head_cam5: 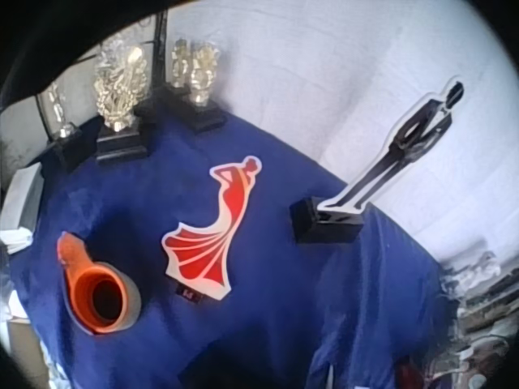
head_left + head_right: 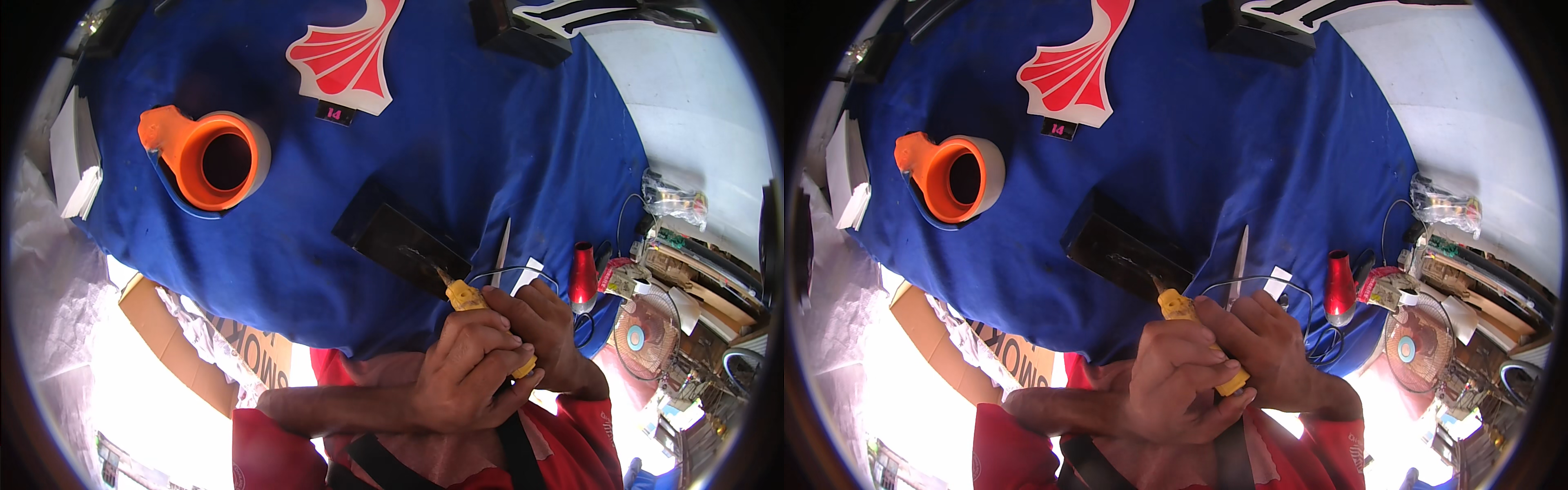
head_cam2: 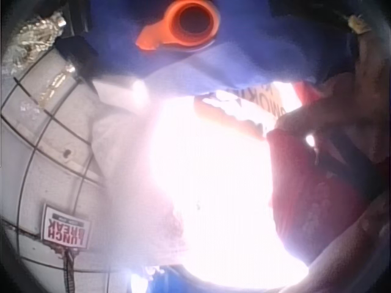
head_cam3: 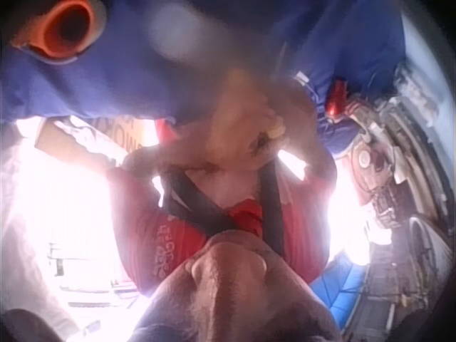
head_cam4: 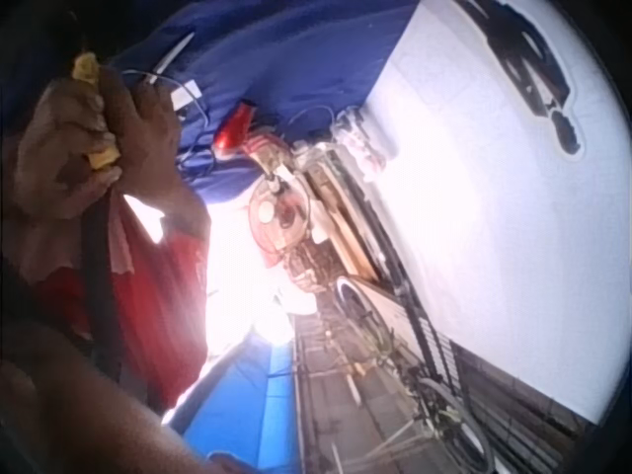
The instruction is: The person uses a hot glue gun to attach a red and white female figure cutout to a black rectangular base. They then pick up a similar male figure cutout already attached to a base and place both trophies on a shelf among other trophies.
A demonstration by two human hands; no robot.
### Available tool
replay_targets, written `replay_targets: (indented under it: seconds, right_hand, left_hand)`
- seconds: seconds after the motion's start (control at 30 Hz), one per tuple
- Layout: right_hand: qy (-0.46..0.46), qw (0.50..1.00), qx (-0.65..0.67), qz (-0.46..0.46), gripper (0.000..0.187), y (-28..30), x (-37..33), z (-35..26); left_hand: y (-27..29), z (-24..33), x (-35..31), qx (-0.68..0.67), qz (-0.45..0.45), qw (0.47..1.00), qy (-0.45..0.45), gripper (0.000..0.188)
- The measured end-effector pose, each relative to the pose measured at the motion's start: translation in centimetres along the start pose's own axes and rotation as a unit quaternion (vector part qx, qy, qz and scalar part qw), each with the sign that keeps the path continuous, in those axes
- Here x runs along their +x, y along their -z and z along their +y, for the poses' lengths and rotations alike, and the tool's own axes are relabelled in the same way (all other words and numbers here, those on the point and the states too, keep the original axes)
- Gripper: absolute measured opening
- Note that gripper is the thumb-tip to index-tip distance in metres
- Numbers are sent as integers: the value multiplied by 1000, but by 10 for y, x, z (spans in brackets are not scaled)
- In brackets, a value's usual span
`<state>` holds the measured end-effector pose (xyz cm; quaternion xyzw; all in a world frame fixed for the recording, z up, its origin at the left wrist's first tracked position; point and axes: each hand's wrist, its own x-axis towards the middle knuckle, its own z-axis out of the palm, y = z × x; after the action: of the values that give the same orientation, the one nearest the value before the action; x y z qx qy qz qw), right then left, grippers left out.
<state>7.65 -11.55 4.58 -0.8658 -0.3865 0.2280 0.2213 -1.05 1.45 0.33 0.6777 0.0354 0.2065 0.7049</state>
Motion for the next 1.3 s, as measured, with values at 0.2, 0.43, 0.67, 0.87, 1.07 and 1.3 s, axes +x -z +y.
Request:
replay_targets:
  seconds: [0.2,0.43,0.67,0.87,1.07,1.3]
  right_hand:
    - [6,1000,17,-2,52,6,5,-2]
    - [20,1000,3,-20,53,10,13,-5]
    - [31,999,26,-4,54,8,28,-3]
    - [45,999,23,-6,55,2,38,-1]
    - [39,999,11,-15,55,1,37,1]
    - [46,999,27,-2,54,0,38,4]
  left_hand:
    - [1,5,2,-7,7,1000,16,33]
    - [2,4,6,2,32,999,5,37]
    - [8,4,14,-1,55,998,25,33]
    - [13,1,18,6,64,998,24,32]
    - [12,-2,18,12,63,998,19,31]
    - [11,-3,17,12,57,998,24,31]
